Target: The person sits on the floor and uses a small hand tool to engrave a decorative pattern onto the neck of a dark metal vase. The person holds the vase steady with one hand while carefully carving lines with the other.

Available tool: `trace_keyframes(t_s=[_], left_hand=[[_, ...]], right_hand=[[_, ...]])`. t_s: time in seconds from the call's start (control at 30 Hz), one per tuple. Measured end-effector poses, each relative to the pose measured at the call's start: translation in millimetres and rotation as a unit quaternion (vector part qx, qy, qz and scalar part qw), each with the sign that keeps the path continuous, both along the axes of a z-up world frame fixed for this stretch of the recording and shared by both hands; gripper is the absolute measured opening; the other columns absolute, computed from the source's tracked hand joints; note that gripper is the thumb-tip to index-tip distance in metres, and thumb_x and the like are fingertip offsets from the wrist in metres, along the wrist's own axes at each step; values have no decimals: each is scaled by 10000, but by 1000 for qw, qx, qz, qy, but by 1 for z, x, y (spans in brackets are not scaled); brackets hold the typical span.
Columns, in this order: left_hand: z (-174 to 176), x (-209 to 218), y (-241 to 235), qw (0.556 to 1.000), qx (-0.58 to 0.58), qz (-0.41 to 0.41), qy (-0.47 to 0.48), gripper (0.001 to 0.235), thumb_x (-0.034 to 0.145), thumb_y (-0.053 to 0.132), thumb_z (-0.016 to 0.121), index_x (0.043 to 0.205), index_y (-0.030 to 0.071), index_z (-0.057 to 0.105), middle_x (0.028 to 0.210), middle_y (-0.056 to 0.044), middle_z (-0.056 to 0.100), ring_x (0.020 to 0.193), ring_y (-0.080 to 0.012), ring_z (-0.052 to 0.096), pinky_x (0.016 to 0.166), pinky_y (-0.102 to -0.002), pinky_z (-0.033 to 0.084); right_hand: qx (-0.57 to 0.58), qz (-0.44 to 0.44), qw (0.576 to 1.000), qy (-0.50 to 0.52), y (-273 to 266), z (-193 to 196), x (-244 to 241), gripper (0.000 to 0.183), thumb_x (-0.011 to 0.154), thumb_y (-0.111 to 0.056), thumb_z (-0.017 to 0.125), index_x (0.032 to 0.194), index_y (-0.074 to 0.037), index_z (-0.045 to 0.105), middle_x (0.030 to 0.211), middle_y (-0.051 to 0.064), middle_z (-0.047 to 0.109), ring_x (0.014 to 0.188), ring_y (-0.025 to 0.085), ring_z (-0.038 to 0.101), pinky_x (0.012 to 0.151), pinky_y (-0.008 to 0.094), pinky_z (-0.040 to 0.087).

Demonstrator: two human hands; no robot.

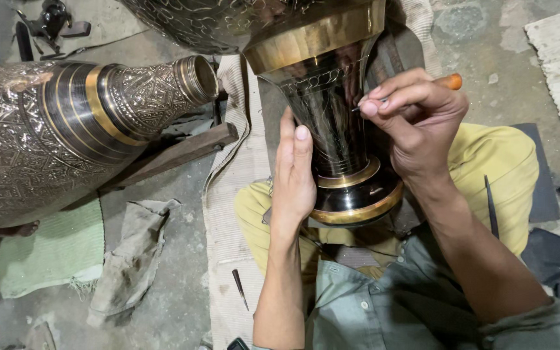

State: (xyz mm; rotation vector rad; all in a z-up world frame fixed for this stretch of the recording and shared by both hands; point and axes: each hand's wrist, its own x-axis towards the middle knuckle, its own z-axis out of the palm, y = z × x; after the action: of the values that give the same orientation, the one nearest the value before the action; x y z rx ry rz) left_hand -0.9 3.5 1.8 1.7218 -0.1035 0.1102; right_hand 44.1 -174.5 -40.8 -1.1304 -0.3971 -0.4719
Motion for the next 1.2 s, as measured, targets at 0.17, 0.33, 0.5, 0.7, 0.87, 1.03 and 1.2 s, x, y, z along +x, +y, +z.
trace_keyframes(t_s=[0.17, 0.33, 0.5, 0.7, 0.87, 1.03, 1.2], left_hand=[[-1, 2, -1, 1000, 19, 8, -2, 770, 1107, 546, 317, 1602, -44, 301, 1540, -229, 535, 1447, -300, 506, 1212, -364, 349], [0, 0, -1, 999, 36, 17, 4, 758, 1106, 540, 306, 1595, -39, 318, 1524, -231, 550, 1435, -307, 520, 1197, -364, 362], [3, 1, -2, 999, 38, 14, -8, 747, 1111, 539, 300, 1595, -30, 320, 1524, -233, 554, 1442, -310, 519, 1201, -367, 364], [3, 0, -1, 999, 41, 22, 3, 768, 1097, 544, 303, 1596, -39, 319, 1509, -239, 565, 1423, -320, 535, 1181, -367, 380], [3, 0, -2, 999, 46, 24, 16, 795, 1099, 544, 300, 1597, -74, 277, 1524, -256, 539, 1444, -325, 513, 1190, -366, 366], [3, 0, -2, 999, 33, 23, 15, 795, 1092, 541, 311, 1595, -74, 284, 1507, -256, 559, 1423, -324, 533, 1178, -366, 376], [1, 1, -1, 999, 40, 28, 14, 796, 1090, 545, 312, 1590, -74, 300, 1491, -252, 575, 1412, -318, 545, 1180, -363, 376]], right_hand=[[4, 10, 1000, 3, 0, 3, -1, 224, 966, 133, 803, 879, -30, 676, 958, 86, 711, 857, 115, 727, 815, 206, 618], [21, 20, 1000, 11, 0, 4, -2, 223, 950, 136, 796, 875, -32, 668, 953, 86, 708, 862, 123, 732, 823, 219, 627], [17, 22, 1000, 9, -1, 2, -2, 243, 943, 154, 785, 855, -33, 658, 937, 87, 709, 858, 125, 733, 825, 228, 632], [7, 23, 1000, 14, -3, 0, -6, 247, 934, 157, 780, 843, -37, 657, 934, 83, 705, 853, 127, 732, 825, 233, 633], [1, 25, 1000, 9, -3, 2, -6, 237, 917, 148, 775, 832, -40, 658, 923, 82, 707, 849, 134, 738, 808, 236, 636], [-26, 18, 999, 8, -3, 5, -10, 234, 914, 151, 772, 824, -35, 662, 925, 86, 704, 836, 127, 724, 813, 239, 633], [-45, 17, 999, -4, -3, 10, -12, 234, 904, 154, 761, 792, -26, 662, 906, 84, 703, 819, 124, 726, 787, 243, 643]])
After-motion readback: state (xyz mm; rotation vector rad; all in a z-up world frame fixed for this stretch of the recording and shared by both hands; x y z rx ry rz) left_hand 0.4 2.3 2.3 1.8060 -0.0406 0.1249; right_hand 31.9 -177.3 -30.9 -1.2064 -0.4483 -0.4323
